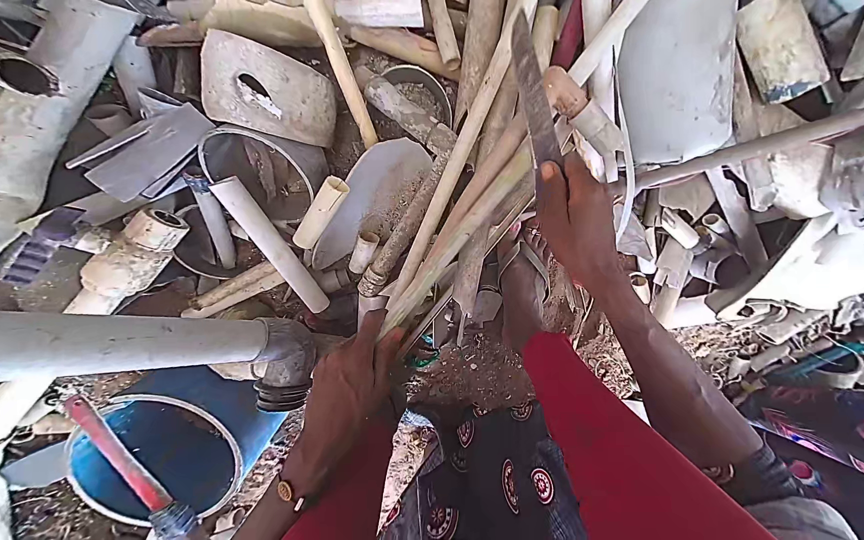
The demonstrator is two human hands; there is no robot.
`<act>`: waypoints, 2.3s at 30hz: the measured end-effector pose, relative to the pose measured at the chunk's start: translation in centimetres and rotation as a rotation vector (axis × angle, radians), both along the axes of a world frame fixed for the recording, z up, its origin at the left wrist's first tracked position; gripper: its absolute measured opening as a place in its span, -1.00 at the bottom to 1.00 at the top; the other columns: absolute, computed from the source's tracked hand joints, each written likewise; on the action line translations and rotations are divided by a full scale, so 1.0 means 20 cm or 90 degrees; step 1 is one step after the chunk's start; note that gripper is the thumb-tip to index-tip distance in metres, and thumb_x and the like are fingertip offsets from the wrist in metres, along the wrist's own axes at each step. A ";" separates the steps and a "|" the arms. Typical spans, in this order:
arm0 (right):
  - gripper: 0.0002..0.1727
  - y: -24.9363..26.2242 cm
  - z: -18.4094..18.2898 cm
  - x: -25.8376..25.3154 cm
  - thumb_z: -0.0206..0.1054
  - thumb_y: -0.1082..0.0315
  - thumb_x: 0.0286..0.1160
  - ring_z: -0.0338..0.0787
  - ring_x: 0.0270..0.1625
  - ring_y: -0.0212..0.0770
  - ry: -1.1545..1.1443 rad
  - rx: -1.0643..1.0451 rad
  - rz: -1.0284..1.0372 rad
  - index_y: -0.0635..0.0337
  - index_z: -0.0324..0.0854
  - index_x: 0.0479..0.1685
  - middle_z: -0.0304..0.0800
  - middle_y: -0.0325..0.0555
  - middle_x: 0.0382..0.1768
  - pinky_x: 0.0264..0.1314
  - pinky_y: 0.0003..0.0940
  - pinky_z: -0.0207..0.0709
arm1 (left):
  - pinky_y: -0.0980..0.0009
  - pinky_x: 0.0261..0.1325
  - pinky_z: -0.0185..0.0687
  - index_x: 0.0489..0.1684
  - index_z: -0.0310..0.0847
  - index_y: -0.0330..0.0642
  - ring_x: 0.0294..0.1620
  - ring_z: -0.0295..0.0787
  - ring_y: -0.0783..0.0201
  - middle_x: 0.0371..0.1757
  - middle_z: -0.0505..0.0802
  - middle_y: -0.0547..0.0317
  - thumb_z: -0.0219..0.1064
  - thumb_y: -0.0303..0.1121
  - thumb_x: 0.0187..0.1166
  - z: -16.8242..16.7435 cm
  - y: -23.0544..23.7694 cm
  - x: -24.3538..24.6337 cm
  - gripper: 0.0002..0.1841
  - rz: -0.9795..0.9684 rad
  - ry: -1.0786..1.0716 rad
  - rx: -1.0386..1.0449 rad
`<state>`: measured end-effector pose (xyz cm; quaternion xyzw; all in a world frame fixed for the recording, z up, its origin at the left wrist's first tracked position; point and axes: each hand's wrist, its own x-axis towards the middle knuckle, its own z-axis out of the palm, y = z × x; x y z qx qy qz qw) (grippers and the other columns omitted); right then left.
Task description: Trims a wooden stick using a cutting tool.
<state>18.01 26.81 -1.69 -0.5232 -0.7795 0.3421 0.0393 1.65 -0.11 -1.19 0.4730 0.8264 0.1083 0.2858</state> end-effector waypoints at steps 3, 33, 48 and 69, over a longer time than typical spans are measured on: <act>-0.53 0.00 0.02 -0.03 -0.19 -0.02 0.93 0.47 -0.79 -0.15 -0.022 -0.003 -0.030 0.15 0.40 -0.16 0.38 -0.13 -0.73 -0.77 -0.20 0.31 | 0.09 -0.65 0.52 0.15 0.63 -0.23 -0.67 0.68 0.04 -0.65 0.66 0.08 -0.18 0.15 0.82 0.00 0.00 0.00 -0.37 0.015 0.026 0.008; -0.62 -0.03 0.15 -0.08 -0.08 0.12 0.93 0.74 -0.36 0.40 -0.275 0.120 0.140 0.28 0.36 0.29 0.61 0.30 -0.37 -0.49 0.17 0.51 | -0.07 -0.63 0.54 0.31 0.63 -0.24 -0.57 0.78 -0.20 -0.41 0.82 -0.14 -0.07 0.02 0.81 0.01 0.05 0.02 -0.45 0.004 0.134 -0.066; -0.66 -0.01 0.06 -0.07 -0.03 0.20 0.91 0.74 -0.40 0.35 -0.190 0.193 0.122 0.29 0.45 0.29 0.63 0.30 -0.30 -0.53 0.11 0.50 | 0.16 -0.38 0.52 -0.15 0.71 -0.16 -0.47 0.66 0.26 -0.56 0.64 0.20 -0.34 0.38 0.72 -0.06 0.05 -0.08 -0.17 0.108 -0.178 -0.085; -0.68 0.03 0.15 -0.01 -0.09 0.26 0.92 0.79 -0.31 0.34 -0.238 0.155 0.130 0.33 0.44 0.18 0.67 0.26 -0.33 -0.43 0.16 0.52 | -0.06 -0.52 0.53 0.00 0.69 -0.32 -0.57 0.72 -0.12 -0.61 0.68 -0.07 -0.18 0.24 0.78 -0.06 0.00 -0.02 -0.26 0.066 0.023 -0.062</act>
